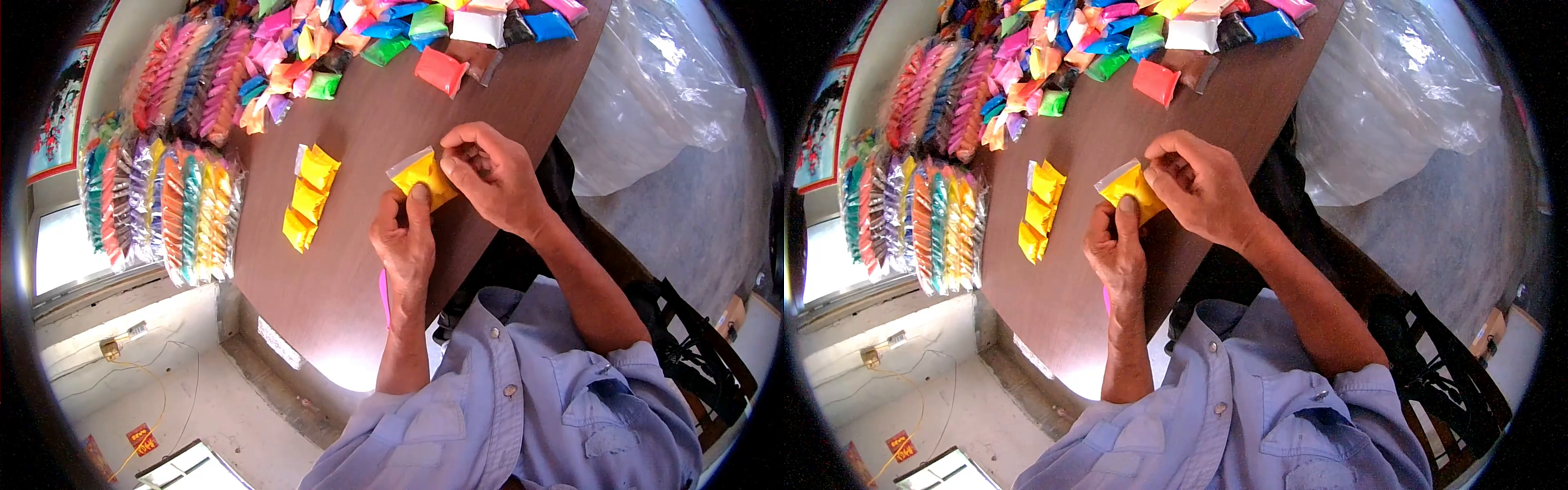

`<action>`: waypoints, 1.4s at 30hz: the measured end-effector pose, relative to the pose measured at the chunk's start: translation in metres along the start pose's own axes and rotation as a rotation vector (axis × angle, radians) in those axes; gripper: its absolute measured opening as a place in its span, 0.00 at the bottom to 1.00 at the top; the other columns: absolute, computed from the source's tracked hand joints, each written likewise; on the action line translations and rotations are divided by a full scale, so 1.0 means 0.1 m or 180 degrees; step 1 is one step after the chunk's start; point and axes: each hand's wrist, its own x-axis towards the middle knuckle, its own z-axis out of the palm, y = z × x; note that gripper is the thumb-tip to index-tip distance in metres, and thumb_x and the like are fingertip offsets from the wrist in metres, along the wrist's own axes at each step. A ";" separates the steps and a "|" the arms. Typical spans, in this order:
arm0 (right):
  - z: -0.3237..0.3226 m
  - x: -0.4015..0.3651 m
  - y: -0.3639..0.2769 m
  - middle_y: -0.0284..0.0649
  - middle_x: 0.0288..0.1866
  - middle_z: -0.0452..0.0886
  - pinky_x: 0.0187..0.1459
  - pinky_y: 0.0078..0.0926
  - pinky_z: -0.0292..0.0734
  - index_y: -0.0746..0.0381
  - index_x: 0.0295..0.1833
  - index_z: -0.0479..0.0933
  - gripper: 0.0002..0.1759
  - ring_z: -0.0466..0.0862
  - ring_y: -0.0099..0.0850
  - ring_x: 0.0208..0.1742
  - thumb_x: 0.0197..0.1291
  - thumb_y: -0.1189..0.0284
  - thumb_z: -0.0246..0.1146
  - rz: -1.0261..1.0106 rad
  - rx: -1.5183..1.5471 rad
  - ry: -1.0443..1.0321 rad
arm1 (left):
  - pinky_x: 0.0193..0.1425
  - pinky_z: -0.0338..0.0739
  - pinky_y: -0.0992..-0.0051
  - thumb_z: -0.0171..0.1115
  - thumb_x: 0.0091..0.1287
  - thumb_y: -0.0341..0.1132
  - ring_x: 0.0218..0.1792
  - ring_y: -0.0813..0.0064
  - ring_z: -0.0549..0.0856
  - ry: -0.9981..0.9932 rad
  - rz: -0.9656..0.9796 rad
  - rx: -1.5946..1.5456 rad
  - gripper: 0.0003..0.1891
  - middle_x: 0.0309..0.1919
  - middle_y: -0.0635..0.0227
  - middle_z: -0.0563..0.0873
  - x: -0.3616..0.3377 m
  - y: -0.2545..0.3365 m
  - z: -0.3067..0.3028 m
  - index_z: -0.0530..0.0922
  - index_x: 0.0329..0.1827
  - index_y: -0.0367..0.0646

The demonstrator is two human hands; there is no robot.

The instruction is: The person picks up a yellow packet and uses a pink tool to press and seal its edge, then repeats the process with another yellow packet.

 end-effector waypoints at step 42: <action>-0.04 0.03 -0.02 0.32 0.50 0.83 0.50 0.16 0.79 0.70 0.63 0.78 0.14 0.81 0.15 0.47 0.76 0.78 0.65 0.0590 0.0393 -0.0304 | 0.44 0.83 0.73 0.70 0.76 0.32 0.39 0.77 0.88 -0.0537 0.0225 -0.1082 0.10 0.39 0.61 0.92 0.35 0.14 0.08 0.87 0.52 0.33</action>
